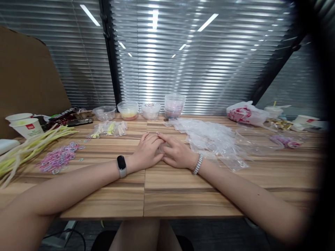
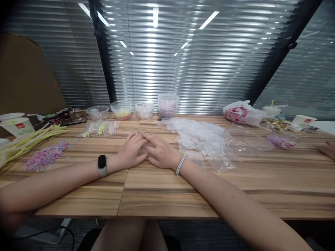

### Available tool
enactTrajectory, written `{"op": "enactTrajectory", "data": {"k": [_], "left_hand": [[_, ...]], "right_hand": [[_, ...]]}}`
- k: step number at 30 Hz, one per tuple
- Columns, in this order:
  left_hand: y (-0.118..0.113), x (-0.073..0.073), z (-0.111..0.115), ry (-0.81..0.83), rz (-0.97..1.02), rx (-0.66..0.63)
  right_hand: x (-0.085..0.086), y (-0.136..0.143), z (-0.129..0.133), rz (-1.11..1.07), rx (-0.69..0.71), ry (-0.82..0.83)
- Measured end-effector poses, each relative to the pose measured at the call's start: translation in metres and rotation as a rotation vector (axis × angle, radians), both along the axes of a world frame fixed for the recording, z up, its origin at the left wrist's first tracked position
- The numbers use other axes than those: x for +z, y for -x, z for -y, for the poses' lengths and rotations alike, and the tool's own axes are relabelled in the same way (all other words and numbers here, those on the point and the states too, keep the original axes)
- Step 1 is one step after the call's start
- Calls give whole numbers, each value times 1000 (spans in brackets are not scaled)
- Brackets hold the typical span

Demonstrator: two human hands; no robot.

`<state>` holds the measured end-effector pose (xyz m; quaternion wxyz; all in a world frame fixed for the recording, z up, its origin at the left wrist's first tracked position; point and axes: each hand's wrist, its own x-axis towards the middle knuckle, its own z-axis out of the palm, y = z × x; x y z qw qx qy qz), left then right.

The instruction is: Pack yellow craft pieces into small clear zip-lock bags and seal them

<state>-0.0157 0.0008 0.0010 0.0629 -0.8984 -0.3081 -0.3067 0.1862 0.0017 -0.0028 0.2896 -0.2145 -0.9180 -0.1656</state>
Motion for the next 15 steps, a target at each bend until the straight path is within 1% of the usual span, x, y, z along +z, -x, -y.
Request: {"op": "enactTrajectory", "data": {"k": [8, 15], "left_hand": [[0, 0, -1, 4, -3, 21], [1, 3, 0, 17, -11, 10]], "right_hand": [[0, -1, -2, 18, -34, -20], [1, -2, -3, 7, -21, -14]]}}
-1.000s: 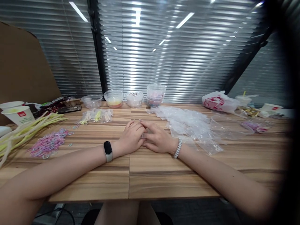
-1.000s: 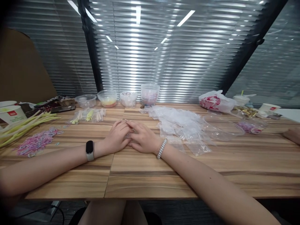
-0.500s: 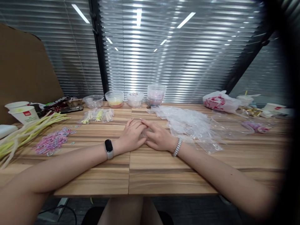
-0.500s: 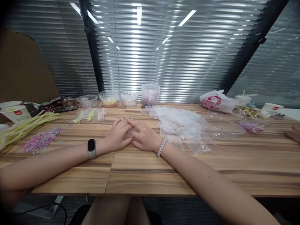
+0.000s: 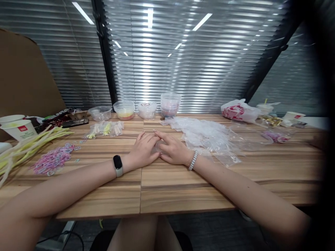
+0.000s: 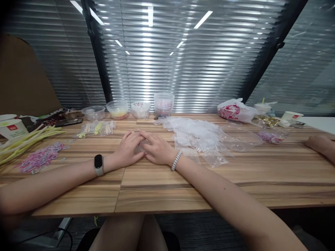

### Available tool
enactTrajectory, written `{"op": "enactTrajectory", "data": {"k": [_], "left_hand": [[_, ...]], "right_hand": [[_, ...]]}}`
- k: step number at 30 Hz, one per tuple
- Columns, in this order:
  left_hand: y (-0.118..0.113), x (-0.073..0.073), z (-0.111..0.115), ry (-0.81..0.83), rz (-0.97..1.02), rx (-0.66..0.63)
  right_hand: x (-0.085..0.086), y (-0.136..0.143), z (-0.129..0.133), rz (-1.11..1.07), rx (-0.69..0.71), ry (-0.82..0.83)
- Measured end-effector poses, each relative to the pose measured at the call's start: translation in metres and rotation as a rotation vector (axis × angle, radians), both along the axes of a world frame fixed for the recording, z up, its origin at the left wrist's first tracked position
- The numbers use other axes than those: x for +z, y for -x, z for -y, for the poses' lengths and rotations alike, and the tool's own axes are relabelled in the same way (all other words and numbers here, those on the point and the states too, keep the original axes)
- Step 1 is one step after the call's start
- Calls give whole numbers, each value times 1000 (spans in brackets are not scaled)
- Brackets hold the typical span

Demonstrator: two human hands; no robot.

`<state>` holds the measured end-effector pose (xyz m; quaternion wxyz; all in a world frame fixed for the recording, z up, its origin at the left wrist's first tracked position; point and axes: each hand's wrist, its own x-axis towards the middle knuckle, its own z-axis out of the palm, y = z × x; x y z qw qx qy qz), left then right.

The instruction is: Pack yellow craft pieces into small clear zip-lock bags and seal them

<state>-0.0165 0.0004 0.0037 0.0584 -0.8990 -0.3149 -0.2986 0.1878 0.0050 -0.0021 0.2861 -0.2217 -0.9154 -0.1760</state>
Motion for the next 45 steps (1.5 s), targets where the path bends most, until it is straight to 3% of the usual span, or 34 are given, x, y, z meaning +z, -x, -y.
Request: {"op": "enactTrajectory", "data": {"k": [21, 37, 45], "left_hand": [[4, -6, -7, -24, 6, -36], [4, -11, -15, 52, 58, -62], [1, -7, -11, 128, 51, -63]], "right_hand": [[1, -2, -3, 18, -27, -63], [2, -1, -2, 28, -54, -26], [-3, -3, -7, 52, -57, -52]]}}
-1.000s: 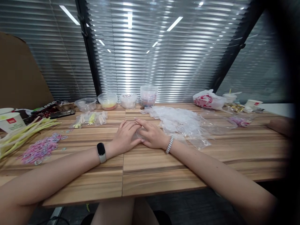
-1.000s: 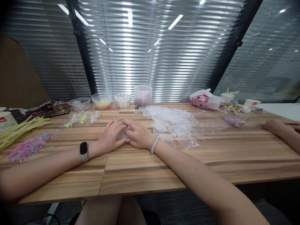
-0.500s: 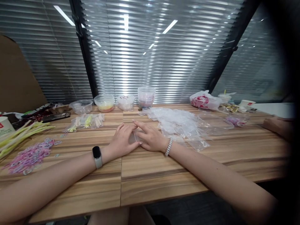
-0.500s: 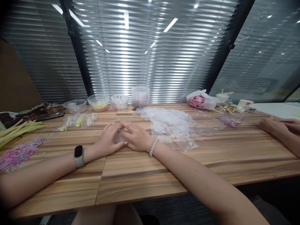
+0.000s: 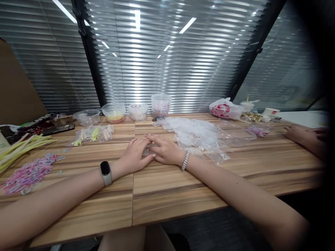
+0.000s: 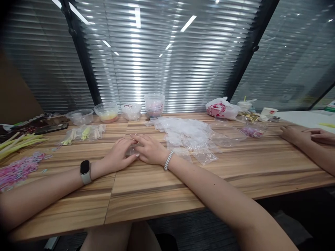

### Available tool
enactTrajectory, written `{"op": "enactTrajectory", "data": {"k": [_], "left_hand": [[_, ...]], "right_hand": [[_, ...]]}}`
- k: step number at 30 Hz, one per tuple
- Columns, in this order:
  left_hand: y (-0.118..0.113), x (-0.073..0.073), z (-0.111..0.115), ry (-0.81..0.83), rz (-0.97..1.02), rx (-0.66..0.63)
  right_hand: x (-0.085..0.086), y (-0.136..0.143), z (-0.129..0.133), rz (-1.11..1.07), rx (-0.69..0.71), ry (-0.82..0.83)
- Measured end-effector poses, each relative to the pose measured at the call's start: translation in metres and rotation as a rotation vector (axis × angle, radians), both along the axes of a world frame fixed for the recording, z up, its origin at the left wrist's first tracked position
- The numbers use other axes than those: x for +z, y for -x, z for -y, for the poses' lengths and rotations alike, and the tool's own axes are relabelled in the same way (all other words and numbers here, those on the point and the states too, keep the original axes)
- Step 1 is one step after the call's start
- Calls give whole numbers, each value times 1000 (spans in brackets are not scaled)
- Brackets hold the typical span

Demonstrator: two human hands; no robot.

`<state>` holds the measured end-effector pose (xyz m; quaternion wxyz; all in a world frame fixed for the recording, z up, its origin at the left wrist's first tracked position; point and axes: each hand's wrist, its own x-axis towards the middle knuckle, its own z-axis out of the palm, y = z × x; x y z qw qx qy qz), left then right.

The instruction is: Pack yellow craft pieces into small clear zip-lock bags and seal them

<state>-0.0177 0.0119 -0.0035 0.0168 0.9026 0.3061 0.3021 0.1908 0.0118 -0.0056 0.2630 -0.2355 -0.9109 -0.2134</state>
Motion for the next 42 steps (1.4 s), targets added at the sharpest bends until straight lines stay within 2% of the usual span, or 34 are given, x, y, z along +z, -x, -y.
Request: {"op": "enactTrajectory", "data": {"k": [5, 11, 22, 28, 32, 35, 42], "left_hand": [[-1, 2, 2, 98, 24, -35], [-1, 0, 0, 121, 54, -52], [1, -3, 3, -83, 101, -132], [2, 0, 5, -87, 93, -144], [1, 2, 7, -123, 79, -109], [0, 2, 6, -113, 62, -57], [0, 1, 1, 66, 19, 53]], "right_hand": [[0, 1, 0, 14, -10, 43], [-2, -1, 0, 10, -29, 105], [-6, -2, -3, -36, -20, 138], [-7, -2, -5, 26, -81, 209], [-5, -3, -3, 23, -102, 289], [-3, -2, -2, -22, -62, 258], [-4, -1, -1, -38, -39, 187]]}}
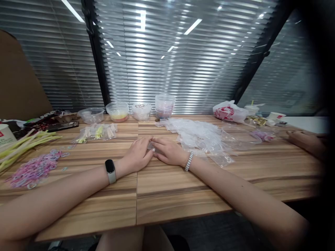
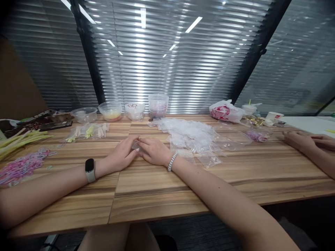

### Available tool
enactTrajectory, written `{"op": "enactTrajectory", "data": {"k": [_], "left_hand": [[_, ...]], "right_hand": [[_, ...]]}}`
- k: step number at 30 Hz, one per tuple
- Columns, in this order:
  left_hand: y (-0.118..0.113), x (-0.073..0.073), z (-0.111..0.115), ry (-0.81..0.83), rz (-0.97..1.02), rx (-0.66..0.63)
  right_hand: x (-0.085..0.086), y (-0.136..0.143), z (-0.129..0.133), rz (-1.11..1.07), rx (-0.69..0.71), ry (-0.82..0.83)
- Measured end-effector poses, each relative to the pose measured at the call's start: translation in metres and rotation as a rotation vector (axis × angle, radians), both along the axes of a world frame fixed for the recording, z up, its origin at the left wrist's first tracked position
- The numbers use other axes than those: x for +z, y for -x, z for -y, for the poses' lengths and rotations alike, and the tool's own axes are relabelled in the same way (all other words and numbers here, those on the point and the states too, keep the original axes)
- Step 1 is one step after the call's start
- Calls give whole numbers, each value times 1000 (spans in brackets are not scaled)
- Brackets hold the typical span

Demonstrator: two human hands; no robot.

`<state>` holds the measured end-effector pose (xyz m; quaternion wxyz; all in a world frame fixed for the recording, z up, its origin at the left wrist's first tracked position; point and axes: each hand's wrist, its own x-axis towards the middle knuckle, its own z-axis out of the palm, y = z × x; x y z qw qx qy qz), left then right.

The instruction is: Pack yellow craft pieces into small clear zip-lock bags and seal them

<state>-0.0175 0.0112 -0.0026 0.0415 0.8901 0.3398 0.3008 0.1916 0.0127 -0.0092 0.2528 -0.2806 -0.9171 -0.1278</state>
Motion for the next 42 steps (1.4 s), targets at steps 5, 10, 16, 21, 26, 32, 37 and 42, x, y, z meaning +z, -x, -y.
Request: {"op": "enactTrajectory", "data": {"k": [5, 10, 16, 21, 26, 32, 37, 42], "left_hand": [[0, 2, 0, 8, 45, -45], [1, 1, 0, 64, 45, -72], [3, -2, -2, 59, 46, -127], [6, -1, -2, 32, 35, -286], [8, 3, 1, 5, 50, -367], [8, 3, 5, -107, 28, -343], [7, -1, 4, -198, 12, -342], [5, -2, 3, -267, 25, -305]], "right_hand": [[1, -2, 1, -11, 35, -95], [5, 1, 2, -16, 90, -150], [4, 3, 1, -39, 93, -229], [0, 0, -2, -65, 117, -279], [-2, -3, -3, -82, 182, -325], [3, -2, 2, -109, 219, -406], [7, 1, 6, -184, 225, -479], [7, 2, 8, -206, 202, -518]]}}
